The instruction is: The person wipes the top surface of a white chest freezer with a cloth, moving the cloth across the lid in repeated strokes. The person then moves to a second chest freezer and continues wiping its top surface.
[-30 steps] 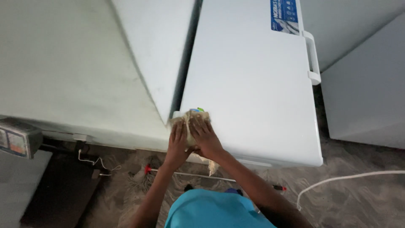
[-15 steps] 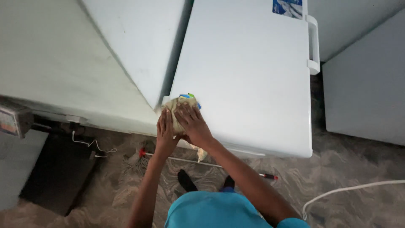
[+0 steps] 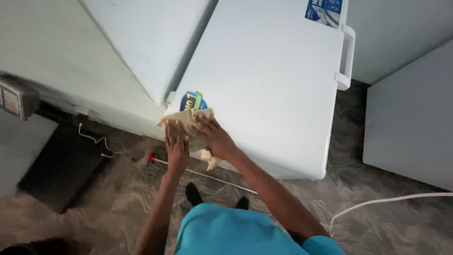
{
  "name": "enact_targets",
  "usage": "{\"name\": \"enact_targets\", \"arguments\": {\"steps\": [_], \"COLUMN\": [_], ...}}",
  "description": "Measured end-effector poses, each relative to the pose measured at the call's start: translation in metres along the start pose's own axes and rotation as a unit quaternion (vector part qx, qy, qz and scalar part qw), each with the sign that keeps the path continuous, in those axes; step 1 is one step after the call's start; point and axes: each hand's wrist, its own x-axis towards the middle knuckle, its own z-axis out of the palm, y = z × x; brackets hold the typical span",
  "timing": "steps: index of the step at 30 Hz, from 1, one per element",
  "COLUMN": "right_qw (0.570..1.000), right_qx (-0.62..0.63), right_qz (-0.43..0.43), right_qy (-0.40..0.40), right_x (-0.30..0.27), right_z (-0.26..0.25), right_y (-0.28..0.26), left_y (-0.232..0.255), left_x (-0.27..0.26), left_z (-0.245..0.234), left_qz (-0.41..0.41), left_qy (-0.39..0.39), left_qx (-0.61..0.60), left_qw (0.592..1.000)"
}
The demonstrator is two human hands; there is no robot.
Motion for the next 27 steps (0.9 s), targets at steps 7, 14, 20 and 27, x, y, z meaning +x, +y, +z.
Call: {"name": "enact_targets", "arguments": {"steps": [7, 14, 20, 27], "right_qw": [0.997, 0.944, 0.926, 0.851], "right_qx": [0.063, 0.262, 0.290, 0.416], "right_qz": [0.028, 0.194, 0.230, 0.320], "right_qy": [0.032, 0.046, 0.078, 0.005], "right_x": [-0.068, -0.117, -0.162, -0.199], "right_z": [0.003, -0.017, -0.064, -0.117], "right_y": [0.045, 0.072, 0.100, 0.127], "left_y": [0.077, 0.172, 0.185, 0.205], "left_x": [-0.015, -0.028, 0.009, 0.045], "left_z": [0.006, 0.003, 0.001, -0.009], "left_qz": [-0.045, -0.019, 0.052, 0.046], "left_qy": [0.034, -0.003, -0.037, -0.097], "left_qx": [0.007, -0.043, -0.060, -0.232], "left_qw": [0.998, 0.999, 0.996, 0.967]}}
